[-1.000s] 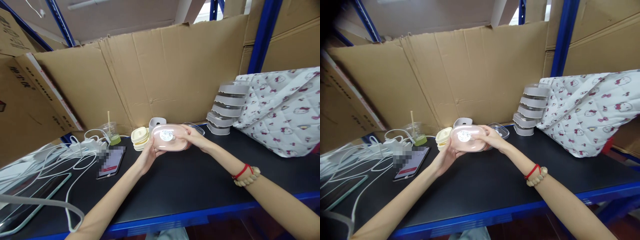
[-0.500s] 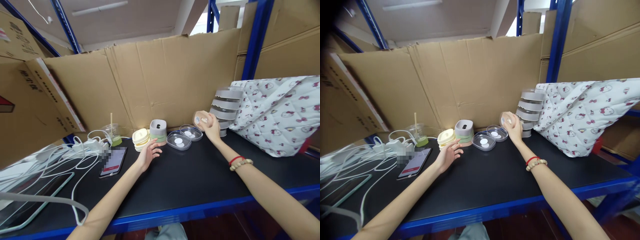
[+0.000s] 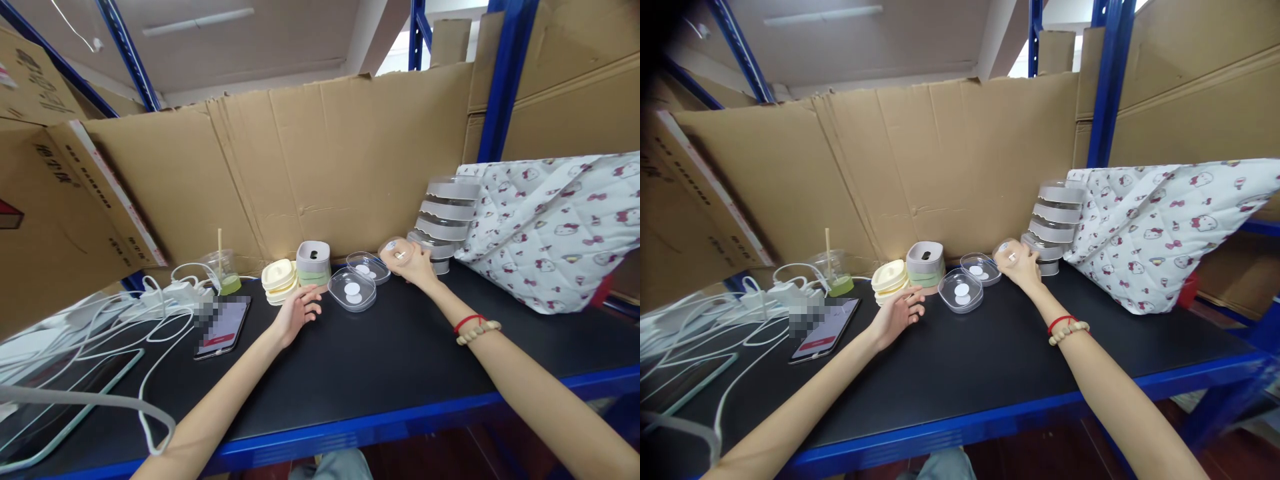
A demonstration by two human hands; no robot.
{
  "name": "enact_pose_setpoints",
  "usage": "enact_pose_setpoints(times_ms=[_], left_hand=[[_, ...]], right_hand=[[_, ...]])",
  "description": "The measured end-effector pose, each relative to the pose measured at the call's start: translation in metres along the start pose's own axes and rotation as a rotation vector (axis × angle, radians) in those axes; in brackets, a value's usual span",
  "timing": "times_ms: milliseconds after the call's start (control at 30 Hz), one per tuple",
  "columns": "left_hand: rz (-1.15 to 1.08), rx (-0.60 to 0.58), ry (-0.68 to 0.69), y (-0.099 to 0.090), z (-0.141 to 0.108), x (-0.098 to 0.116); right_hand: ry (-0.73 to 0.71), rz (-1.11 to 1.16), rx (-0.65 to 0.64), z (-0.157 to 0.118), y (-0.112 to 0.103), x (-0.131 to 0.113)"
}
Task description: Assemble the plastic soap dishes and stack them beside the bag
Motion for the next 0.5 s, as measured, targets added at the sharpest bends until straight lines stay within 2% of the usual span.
enact_pose_setpoints(times_ms=[133,233,400,500], left_hand=[[0.027,-0.008,0.026,-0.001,0.000,0.000],[0.114,-0.036,0.092,-0.002,0.003,-0.001],[0.410,-0.053,0.372,-0.002,0.007,0.001],[0.606,-0.077,0.537,0.001,0.005,0.005]], right_hand=[[-0.039,-0.281,0.097,-0.006,-0.007,-0.005],[-0.077,-0.398,0.109,-0.010,-0.005,-0.009],[-0.192,-0.437,0.166,-0.010,0.005,-0.013],[-0.399,-0.444,0.207,-0.007,0.015,-0.018]])
Point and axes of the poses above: each hand's wrist, its own z-axis towards the middle knuckle, its own y-axis out of the palm, x = y × z, the point moved 6 cm from there along z, towards the middle knuckle, and after that the axes turned 11 degrees about y, right-handed, at the moved point
